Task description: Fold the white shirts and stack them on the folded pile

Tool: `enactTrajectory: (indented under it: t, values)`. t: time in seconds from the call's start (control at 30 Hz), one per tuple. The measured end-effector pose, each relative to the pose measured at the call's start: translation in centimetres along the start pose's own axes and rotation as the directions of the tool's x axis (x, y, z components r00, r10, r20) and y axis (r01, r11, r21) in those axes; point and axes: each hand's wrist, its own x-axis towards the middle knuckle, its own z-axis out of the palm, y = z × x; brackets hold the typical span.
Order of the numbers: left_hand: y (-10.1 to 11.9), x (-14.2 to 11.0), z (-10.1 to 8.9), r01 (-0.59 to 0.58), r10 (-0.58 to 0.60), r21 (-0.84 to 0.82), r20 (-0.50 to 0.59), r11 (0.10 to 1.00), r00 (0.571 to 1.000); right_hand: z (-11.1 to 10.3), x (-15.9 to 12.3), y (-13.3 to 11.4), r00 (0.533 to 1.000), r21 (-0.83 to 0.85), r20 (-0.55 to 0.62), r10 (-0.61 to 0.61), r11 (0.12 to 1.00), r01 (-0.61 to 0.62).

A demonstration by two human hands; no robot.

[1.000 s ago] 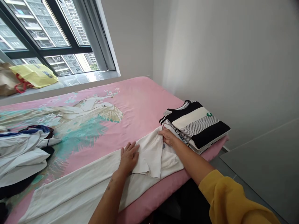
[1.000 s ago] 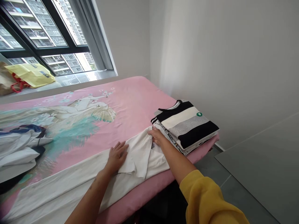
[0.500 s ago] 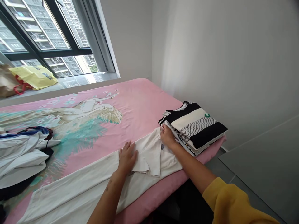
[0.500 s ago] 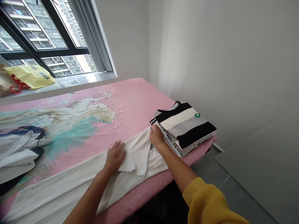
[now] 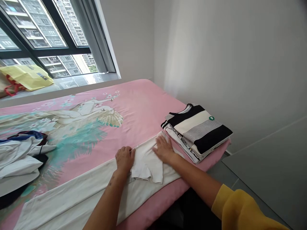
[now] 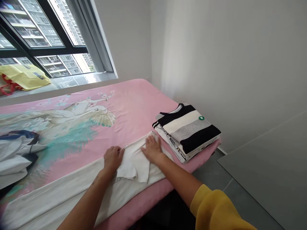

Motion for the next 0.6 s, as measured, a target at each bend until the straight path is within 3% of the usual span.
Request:
enactTrajectory:
  t: [0.03, 0.1, 0.17, 0.23, 0.27, 0.37, 0.43, 0.5, 0.6]
  values:
    - [-0.1, -0.1, 0.2, 0.012, -0.012, 0.004, -0.017, 1.0, 1.0, -0.1, 0.0, 0.7, 0.994, 0.008, -0.046, 0.095, 0.995, -0.095]
    - [-0.2, -0.4, 0.7, 0.025, -0.025, 0.007, -0.049, 1.0, 0.998, -0.3, -0.3, 1.6, 0.982, 0.032, -0.15, 0.117, 0.993, -0.114]
    - [-0.3, -0.6, 1.0, 0.019, -0.02, -0.011, -0.084, 1.0, 0.996, -0.4, -0.6, 1.7, 0.98, 0.036, -0.196, -0.032, 0.999, 0.04]
    - [-0.5, -0.7, 1.1, 0.006, -0.011, -0.044, -0.113, 0.999, 0.994, -0.4, -0.7, 1.2, 0.973, 0.037, -0.149, -0.174, 0.983, 0.182]
    - [-0.6, -0.7, 1.2, 0.001, -0.008, -0.058, -0.122, 0.998, 0.992, -0.4, -0.5, 1.0, 0.978, 0.044, -0.106, -0.178, 0.982, 0.183]
    - [-0.9, -0.7, 1.3, 0.002, -0.01, -0.068, -0.125, 0.998, 0.992, -0.4, 0.1, 0.8, 0.998, 0.074, -0.042, 0.05, 0.996, -0.046]
    - [-0.9, -0.7, 1.3, 0.006, -0.014, -0.066, -0.128, 0.998, 0.992, -0.7, 0.0, 0.9, 0.991, 0.101, -0.073, 0.116, 0.989, -0.109]
    - [-0.9, -0.6, 1.4, 0.01, -0.019, -0.067, -0.133, 0.998, 0.991, -1.0, -1.0, 0.8, 0.996, 0.106, -0.09, 0.001, 0.994, 0.008]
    - [-0.8, -0.4, 1.4, 0.015, -0.025, -0.068, -0.139, 0.998, 0.99, -1.3, -4.0, 0.2, 0.986, 0.097, 0.013, -0.164, 0.982, 0.162]
